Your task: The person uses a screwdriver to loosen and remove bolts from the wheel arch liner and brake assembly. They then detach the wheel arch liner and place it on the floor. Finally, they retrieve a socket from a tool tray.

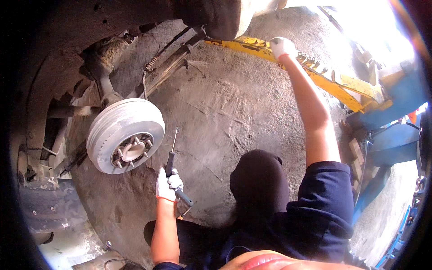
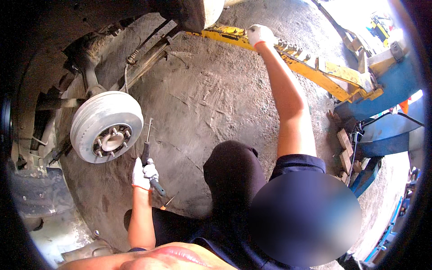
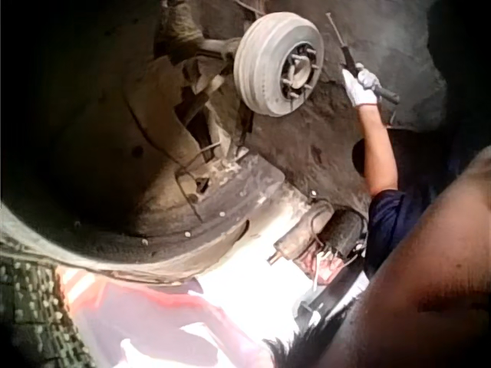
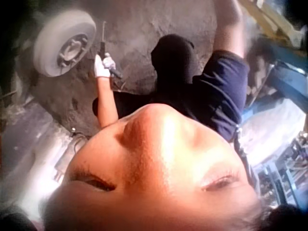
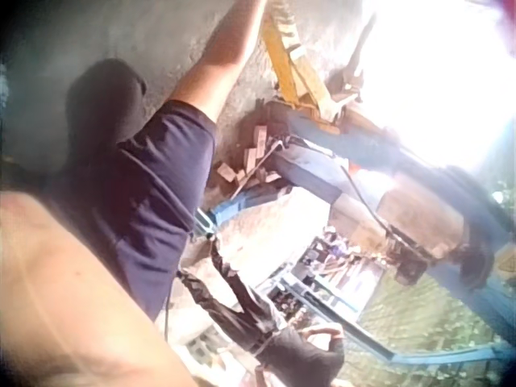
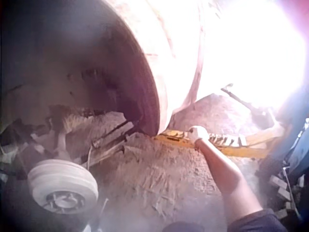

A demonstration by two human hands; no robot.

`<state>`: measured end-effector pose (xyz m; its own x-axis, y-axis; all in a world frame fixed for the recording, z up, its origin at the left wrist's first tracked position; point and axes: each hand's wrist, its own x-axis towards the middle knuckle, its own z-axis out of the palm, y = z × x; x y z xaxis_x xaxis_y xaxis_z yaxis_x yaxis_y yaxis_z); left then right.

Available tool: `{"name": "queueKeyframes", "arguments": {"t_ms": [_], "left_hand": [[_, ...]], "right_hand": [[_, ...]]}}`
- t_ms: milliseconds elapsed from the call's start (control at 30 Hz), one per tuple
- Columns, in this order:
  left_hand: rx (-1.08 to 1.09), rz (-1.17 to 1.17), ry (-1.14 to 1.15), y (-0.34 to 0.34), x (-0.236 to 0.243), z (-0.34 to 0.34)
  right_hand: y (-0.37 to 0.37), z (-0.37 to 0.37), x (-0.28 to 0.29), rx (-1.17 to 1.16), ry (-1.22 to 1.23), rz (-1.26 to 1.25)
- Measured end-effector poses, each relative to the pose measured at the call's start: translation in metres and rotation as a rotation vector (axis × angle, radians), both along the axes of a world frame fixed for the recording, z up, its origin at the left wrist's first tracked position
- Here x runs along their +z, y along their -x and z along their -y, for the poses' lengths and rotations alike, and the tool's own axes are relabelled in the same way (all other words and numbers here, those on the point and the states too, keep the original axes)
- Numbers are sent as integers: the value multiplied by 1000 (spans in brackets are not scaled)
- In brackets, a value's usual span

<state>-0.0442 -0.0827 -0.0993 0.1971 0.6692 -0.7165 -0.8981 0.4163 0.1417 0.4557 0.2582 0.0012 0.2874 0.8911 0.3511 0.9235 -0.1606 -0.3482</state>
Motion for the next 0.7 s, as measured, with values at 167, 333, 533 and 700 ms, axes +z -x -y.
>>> {"name": "queueKeyframes", "arguments": {"t_ms": [167,333,533,700], "left_hand": [[1,17,20,-2,1,-2],[56,5,77,-10,6,0],[41,27,60,-6,-1,6],[-29,-64,33,-5,-5,13]], "right_hand": [[-30,-27,-8,-17,159,191],[-27,-23,-8,-44,264,390],[-30,-19,-3,-69,270,257],[-35,9,12,-60,-15,79]]}}
